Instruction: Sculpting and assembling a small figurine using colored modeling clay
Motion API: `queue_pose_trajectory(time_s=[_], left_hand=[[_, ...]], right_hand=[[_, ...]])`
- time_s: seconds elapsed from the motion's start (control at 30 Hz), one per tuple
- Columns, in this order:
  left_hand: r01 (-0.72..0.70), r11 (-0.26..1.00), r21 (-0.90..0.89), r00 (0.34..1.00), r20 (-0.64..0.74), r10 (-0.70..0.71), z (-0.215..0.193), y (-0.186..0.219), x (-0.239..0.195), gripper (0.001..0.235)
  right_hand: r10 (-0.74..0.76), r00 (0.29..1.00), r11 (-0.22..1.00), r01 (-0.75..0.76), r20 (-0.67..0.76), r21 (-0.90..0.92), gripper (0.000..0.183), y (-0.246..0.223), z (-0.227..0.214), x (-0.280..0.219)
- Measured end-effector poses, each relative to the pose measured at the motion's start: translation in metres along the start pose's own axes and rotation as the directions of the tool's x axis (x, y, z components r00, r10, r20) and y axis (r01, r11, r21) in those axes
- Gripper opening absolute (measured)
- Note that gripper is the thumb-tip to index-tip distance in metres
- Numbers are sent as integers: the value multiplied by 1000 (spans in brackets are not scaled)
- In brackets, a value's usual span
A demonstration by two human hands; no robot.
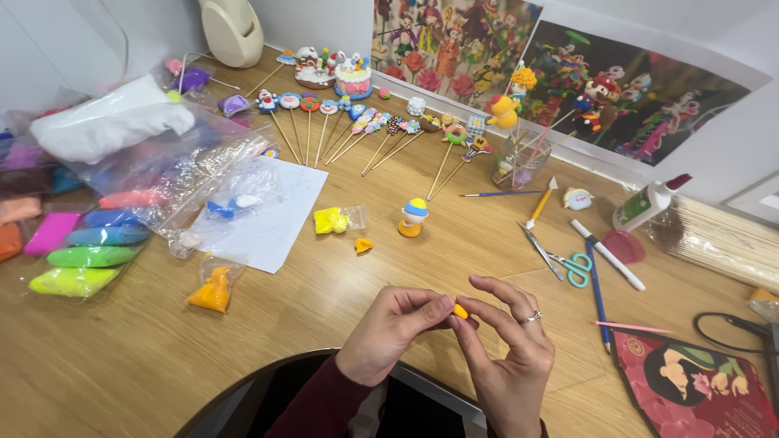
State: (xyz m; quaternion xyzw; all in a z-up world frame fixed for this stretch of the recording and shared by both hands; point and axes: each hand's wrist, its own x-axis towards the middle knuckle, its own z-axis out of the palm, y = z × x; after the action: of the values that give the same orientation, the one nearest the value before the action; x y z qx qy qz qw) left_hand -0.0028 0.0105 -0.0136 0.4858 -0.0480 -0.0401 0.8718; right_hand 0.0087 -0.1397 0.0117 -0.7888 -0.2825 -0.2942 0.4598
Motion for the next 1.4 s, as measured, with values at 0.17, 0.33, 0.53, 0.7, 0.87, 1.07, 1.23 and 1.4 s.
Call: queue_pose_trajectory(time_s=[0.17, 0.33, 0.53, 0.7, 0.87, 1.07, 1.23, 1.4], left_hand=[[-35, 999, 16, 997, 66, 34, 2, 2, -1, 25], [-8, 998, 61, 999, 45, 5, 8, 13, -5, 18], [-14, 985, 172, 1000, 17, 12, 8, 16, -3, 21], [-38, 993, 113, 998, -39, 42, 1, 6, 0, 20], [-83, 996, 25, 988, -131, 85, -2, -5, 2, 16], [-173, 983, 58, 984, -26, 174, 1, -3, 0, 23], [-181, 980, 82, 979, -83, 188, -4, -9, 3, 16], [-84, 971, 222, 957, -253, 141, -27, 1, 2, 27]], right_hand=[[20, 1000, 999, -19, -13, 37, 13, -4, -1, 0], [-72, 997, 996, 72, -10, -53, 14, -2, -3, -2], [-85, 996, 993, 85, -5, -82, 13, -2, -6, -4], [-78, 997, 994, 77, -7, -71, 17, 1, -7, -4], [-99, 995, 990, 99, 5, -103, 24, 0, -8, -5], [-80, 995, 993, 75, -57, -90, 18, -1, -8, -6], [-66, 997, 995, 63, -33, -79, 20, 7, -2, -8], [-95, 994, 993, 98, 59, -60, 14, 53, 23, 1]])
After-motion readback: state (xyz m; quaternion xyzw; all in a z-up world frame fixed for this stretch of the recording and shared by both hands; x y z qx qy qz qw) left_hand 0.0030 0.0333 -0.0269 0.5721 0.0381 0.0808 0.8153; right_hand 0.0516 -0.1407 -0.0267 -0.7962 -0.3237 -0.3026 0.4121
